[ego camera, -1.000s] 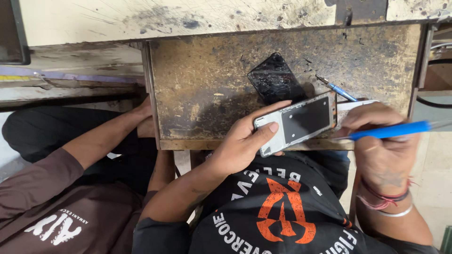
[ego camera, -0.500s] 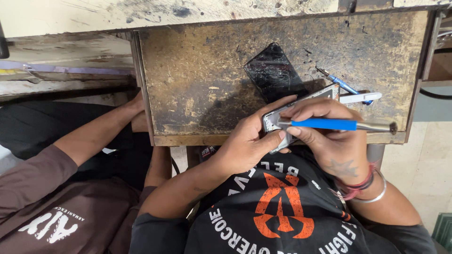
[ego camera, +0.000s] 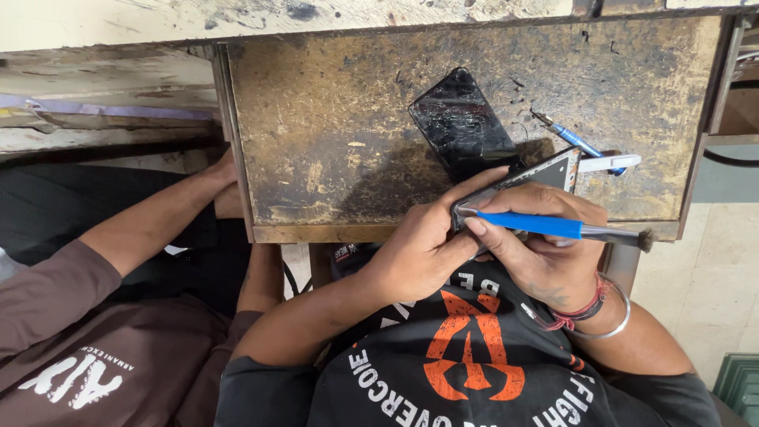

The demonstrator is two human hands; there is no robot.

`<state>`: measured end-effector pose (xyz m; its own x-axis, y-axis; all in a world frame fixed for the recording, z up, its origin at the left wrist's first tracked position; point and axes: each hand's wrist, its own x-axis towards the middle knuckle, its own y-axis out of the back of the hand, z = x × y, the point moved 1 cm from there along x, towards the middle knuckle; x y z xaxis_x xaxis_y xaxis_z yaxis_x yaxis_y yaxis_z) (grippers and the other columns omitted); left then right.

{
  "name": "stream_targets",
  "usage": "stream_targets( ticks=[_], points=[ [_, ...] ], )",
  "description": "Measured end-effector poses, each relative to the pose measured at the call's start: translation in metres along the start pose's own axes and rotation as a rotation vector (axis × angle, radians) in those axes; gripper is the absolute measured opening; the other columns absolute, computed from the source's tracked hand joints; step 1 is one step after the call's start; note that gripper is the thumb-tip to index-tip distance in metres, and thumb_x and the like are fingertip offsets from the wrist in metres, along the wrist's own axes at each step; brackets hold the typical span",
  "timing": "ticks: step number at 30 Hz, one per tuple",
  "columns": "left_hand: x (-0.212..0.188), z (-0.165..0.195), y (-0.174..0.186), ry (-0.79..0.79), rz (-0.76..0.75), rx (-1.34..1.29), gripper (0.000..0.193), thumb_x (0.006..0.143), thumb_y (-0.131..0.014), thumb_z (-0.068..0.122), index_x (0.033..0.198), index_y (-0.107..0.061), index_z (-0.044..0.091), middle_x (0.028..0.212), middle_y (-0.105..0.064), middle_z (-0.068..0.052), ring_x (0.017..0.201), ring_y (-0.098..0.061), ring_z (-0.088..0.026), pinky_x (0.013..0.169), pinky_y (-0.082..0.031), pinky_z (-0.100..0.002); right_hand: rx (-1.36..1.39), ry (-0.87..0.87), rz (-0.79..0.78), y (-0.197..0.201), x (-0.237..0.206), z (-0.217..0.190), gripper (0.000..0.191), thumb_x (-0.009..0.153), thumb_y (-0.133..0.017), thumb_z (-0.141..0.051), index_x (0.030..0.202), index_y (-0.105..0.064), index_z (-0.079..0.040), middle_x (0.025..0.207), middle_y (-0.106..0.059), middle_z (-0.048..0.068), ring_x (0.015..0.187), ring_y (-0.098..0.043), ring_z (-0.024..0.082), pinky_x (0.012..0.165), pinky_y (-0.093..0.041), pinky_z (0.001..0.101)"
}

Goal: The person holds a phone frame with a shattered screen and uses a blue-handled pry tool to work around the edge, separating the broken glass panel from the frame. They repeatedly reposition the frame and pry along different sides, gradually lifting the damaged screen away over the workbench.

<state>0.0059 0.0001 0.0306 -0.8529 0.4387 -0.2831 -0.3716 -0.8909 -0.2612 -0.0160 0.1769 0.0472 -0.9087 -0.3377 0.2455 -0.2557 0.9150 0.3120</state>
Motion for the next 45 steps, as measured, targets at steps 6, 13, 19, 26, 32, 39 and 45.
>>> stream_targets(
  ticks=[6,13,19,26,32,39,45],
  points=[
    [-0.002,0.0,-0.002,-0.017,0.019,0.062,0.062,0.103,-0.057,0.002,0.161,-0.037,0.01,0.107,-0.075,-0.009,0.094,-0.072,-0.01,0.086,-0.06,-0.029,-0.018,0.02,-0.013,0.001,0.002,-0.004,0.02,0.091,-0.083,-0.002,0.101,-0.066,0.0,0.095,-0.074,0.012,0.077,-0.075,0.018,0.069,-0.058,0.0262],
    [-0.004,-0.003,-0.006,-0.089,0.08,0.12,0.059,0.105,-0.056,0.004,0.16,-0.038,0.01,0.113,-0.076,-0.011,0.106,-0.074,-0.014,0.094,-0.059,-0.031,-0.189,0.094,0.1,-0.006,-0.004,-0.005,0.021,0.092,-0.084,-0.002,0.101,-0.066,0.001,0.093,-0.074,0.013,0.078,-0.075,0.021,0.067,-0.057,0.0266],
    [-0.003,-0.003,-0.003,-0.062,0.062,0.113,0.065,0.097,-0.055,-0.003,0.159,-0.04,0.009,0.107,-0.076,-0.011,0.101,-0.074,-0.012,0.091,-0.059,-0.03,-0.078,0.063,0.046,-0.005,-0.005,0.001,0.019,0.093,-0.082,-0.004,0.101,-0.066,0.001,0.095,-0.074,0.013,0.078,-0.075,0.019,0.07,-0.059,0.0274],
    [-0.002,-0.003,-0.004,-0.02,0.062,0.097,0.062,0.098,-0.055,-0.001,0.158,-0.041,0.008,0.107,-0.077,-0.011,0.102,-0.074,-0.011,0.09,-0.06,-0.03,-0.016,0.033,0.024,-0.007,-0.006,0.004,0.016,0.094,-0.08,-0.004,0.102,-0.067,0.001,0.095,-0.074,0.012,0.079,-0.075,0.019,0.073,-0.059,0.0286],
    [-0.001,-0.004,-0.007,-0.075,0.098,0.112,0.055,0.105,-0.056,0.006,0.158,-0.04,0.008,0.11,-0.076,-0.012,0.109,-0.072,-0.011,0.093,-0.06,-0.031,-0.217,0.065,0.125,-0.012,-0.008,-0.002,0.019,0.09,-0.082,-0.003,0.098,-0.066,0.003,0.091,-0.074,0.015,0.078,-0.073,0.021,0.07,-0.057,0.0309],
    [-0.002,-0.004,-0.005,-0.023,0.068,0.108,0.06,0.1,-0.056,0.003,0.158,-0.042,0.009,0.103,-0.078,-0.012,0.096,-0.076,-0.015,0.086,-0.061,-0.032,-0.017,0.072,0.035,-0.007,-0.004,0.001,0.018,0.095,-0.08,-0.005,0.102,-0.065,0.001,0.095,-0.074,0.013,0.079,-0.075,0.021,0.072,-0.059,0.0286],
    [-0.001,-0.005,-0.008,-0.06,0.117,0.232,0.056,0.104,-0.057,0.006,0.158,-0.042,0.011,0.105,-0.076,-0.013,0.103,-0.078,-0.019,0.087,-0.059,-0.032,-0.23,0.066,0.131,-0.014,-0.012,-0.003,0.02,0.092,-0.082,-0.005,0.1,-0.065,0.003,0.092,-0.074,0.014,0.078,-0.074,0.021,0.067,-0.056,0.0275]
  ],
)
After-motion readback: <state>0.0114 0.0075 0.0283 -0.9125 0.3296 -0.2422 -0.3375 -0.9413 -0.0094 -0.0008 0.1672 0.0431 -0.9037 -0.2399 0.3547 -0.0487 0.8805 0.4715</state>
